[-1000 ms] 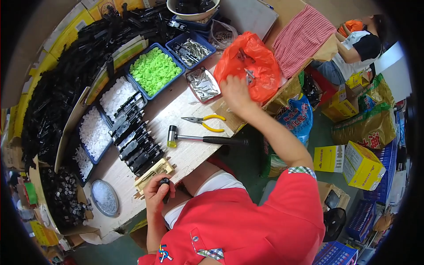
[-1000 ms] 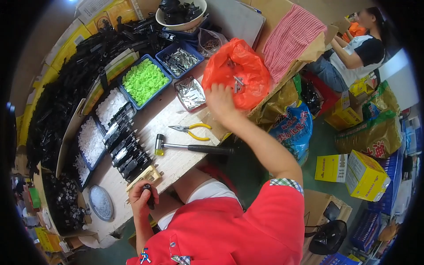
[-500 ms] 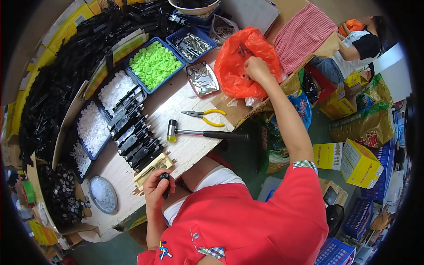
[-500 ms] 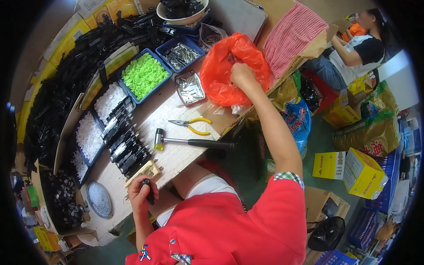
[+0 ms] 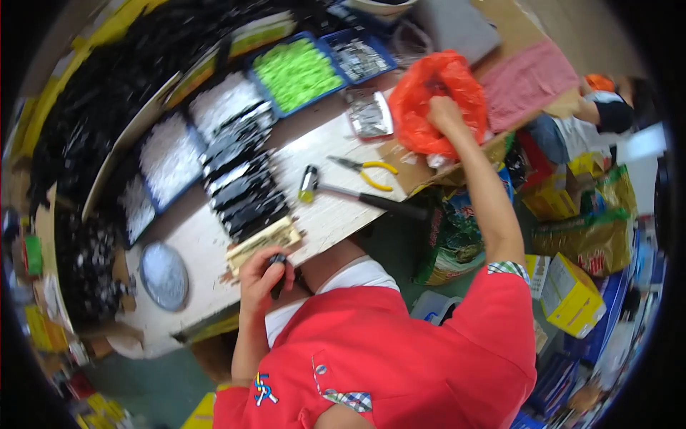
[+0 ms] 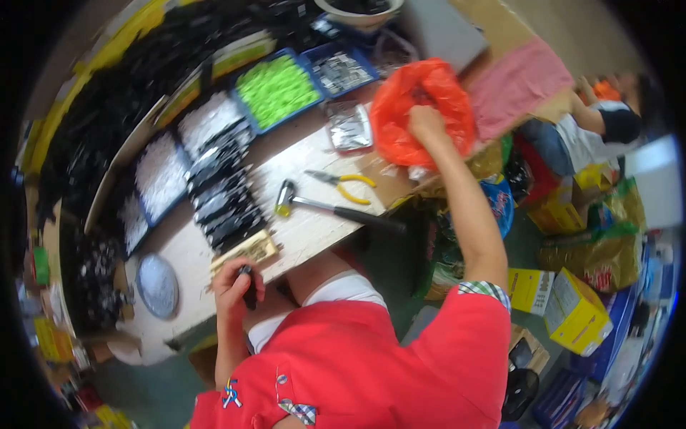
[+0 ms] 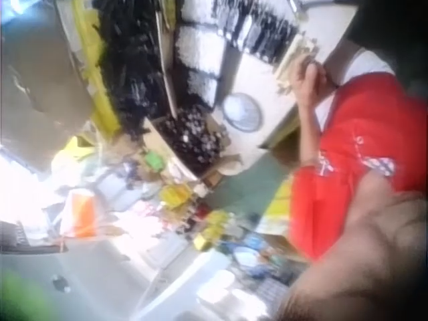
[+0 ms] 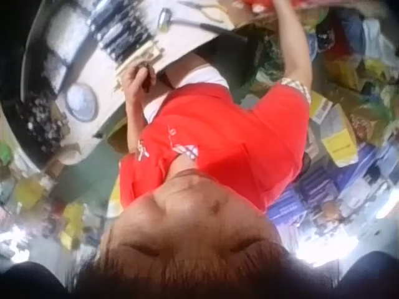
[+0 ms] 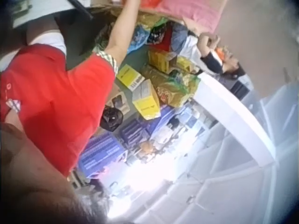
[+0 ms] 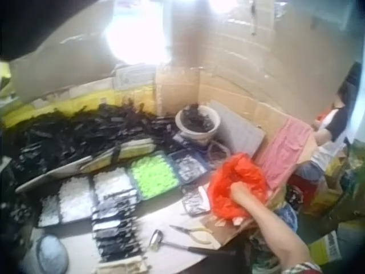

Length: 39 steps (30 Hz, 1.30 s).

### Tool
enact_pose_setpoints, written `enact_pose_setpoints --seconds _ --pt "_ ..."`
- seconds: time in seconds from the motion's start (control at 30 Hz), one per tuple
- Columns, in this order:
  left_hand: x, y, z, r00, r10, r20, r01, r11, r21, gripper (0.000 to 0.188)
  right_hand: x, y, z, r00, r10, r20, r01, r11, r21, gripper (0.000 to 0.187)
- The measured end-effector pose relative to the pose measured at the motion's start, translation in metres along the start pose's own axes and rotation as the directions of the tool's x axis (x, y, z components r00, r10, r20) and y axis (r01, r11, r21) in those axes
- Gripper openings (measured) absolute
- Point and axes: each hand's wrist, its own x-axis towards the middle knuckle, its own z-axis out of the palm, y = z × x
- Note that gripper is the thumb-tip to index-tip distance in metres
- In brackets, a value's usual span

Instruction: The person assembles plastic components in a wooden jig by hand, taps them with a mallet, and trims parts using pliers.

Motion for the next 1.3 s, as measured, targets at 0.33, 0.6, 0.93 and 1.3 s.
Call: enact_pose_setpoints --seconds 0.33,0.6,0.93,1.3 --pt "0.012 -0.011 0.004 0.993 0.05 0.108 -0.048 0.999 -0.016 0.023 -0.157 -0.146 -0.09 0.72 -0.691 -0.067 0.343 0.27 0.899 0.004" --pt "0.0 -0.017 -0.002 0.988 0.141 0.064 -0.149 0.979 0.139 0.024 -0.198 -0.194 -0.073 0.384 -0.917 -0.11 0.526 0.119 0.842 0.007" --pt "-0.006 -0.011 0.002 0.948 0.31 0.073 -0.315 0.885 0.343 0.028 -0.208 -0.197 -0.07 0.403 -0.908 -0.112 0.483 0.107 0.869 0.009" --pt "-0.007 -0.011 0.003 0.904 0.427 0.032 -0.391 0.792 0.47 0.026 -0.223 -0.204 -0.056 0.567 -0.811 -0.142 0.332 0.068 0.941 0.006"
